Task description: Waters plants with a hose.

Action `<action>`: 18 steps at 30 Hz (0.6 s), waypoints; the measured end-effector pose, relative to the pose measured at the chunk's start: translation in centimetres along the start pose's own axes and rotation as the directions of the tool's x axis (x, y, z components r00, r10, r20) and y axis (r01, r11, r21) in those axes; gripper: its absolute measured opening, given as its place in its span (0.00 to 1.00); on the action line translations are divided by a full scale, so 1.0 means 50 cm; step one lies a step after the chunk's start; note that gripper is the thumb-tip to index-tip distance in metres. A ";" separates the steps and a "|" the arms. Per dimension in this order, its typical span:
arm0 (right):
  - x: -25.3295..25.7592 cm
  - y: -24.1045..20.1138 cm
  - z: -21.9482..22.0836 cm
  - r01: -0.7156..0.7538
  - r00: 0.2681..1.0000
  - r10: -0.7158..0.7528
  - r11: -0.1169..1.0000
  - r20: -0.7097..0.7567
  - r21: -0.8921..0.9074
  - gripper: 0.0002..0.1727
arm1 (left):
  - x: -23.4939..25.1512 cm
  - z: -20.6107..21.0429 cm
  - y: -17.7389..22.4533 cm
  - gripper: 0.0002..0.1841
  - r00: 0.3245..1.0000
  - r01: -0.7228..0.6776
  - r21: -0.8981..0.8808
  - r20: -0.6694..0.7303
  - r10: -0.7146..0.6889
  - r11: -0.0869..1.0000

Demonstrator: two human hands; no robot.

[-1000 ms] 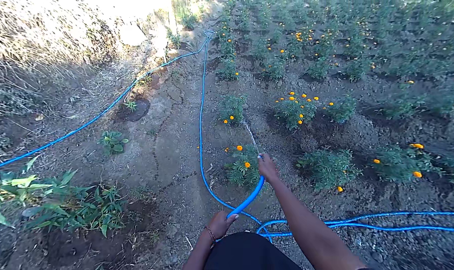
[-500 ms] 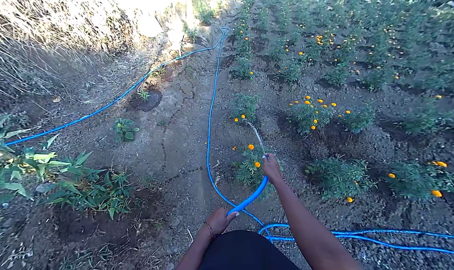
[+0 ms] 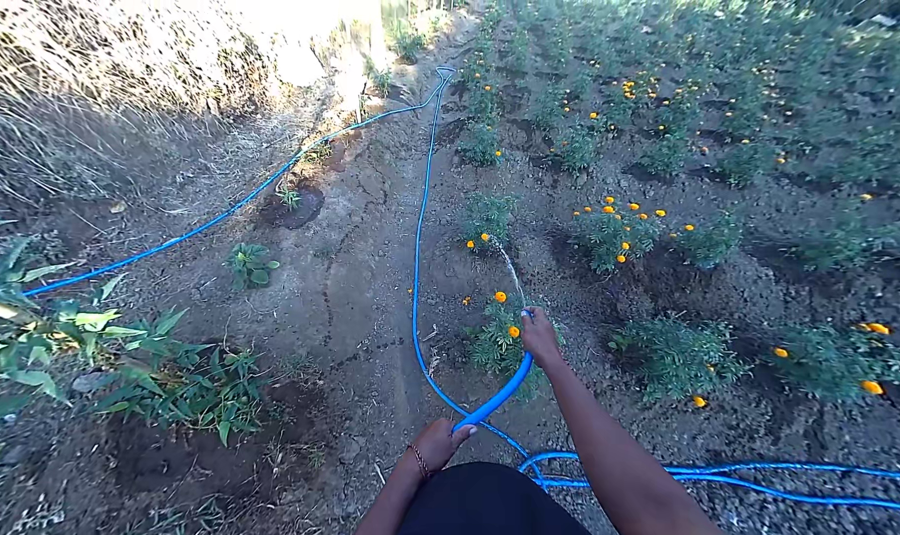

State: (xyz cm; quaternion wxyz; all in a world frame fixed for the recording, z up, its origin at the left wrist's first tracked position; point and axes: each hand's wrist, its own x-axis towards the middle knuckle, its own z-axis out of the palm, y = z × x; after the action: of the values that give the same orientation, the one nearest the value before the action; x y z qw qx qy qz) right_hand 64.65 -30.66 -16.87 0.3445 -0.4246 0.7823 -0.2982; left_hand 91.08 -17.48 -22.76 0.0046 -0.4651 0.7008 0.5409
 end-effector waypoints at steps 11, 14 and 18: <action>-0.006 -0.003 0.002 0.014 1.000 -0.015 1.000 -0.011 -0.006 0.20 | -0.010 -0.002 0.007 0.35 1.000 0.008 0.008 -0.008 -0.008 1.000; -0.008 -0.004 0.004 0.011 1.000 -0.011 1.000 0.005 -0.016 0.20 | -0.012 0.000 0.003 0.36 1.000 -0.001 0.012 -0.013 0.001 1.000; -0.011 -0.010 0.009 0.013 1.000 -0.013 0.999 0.011 -0.036 0.21 | -0.013 0.004 -0.007 0.36 1.000 0.005 0.012 -0.021 -0.004 1.000</action>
State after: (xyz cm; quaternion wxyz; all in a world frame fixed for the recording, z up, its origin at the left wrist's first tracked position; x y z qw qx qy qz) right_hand 65.47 -30.50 -16.62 0.3391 -0.4375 0.7830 -0.2839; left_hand 91.57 -16.92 -22.78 0.0013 -0.4722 0.7030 0.5318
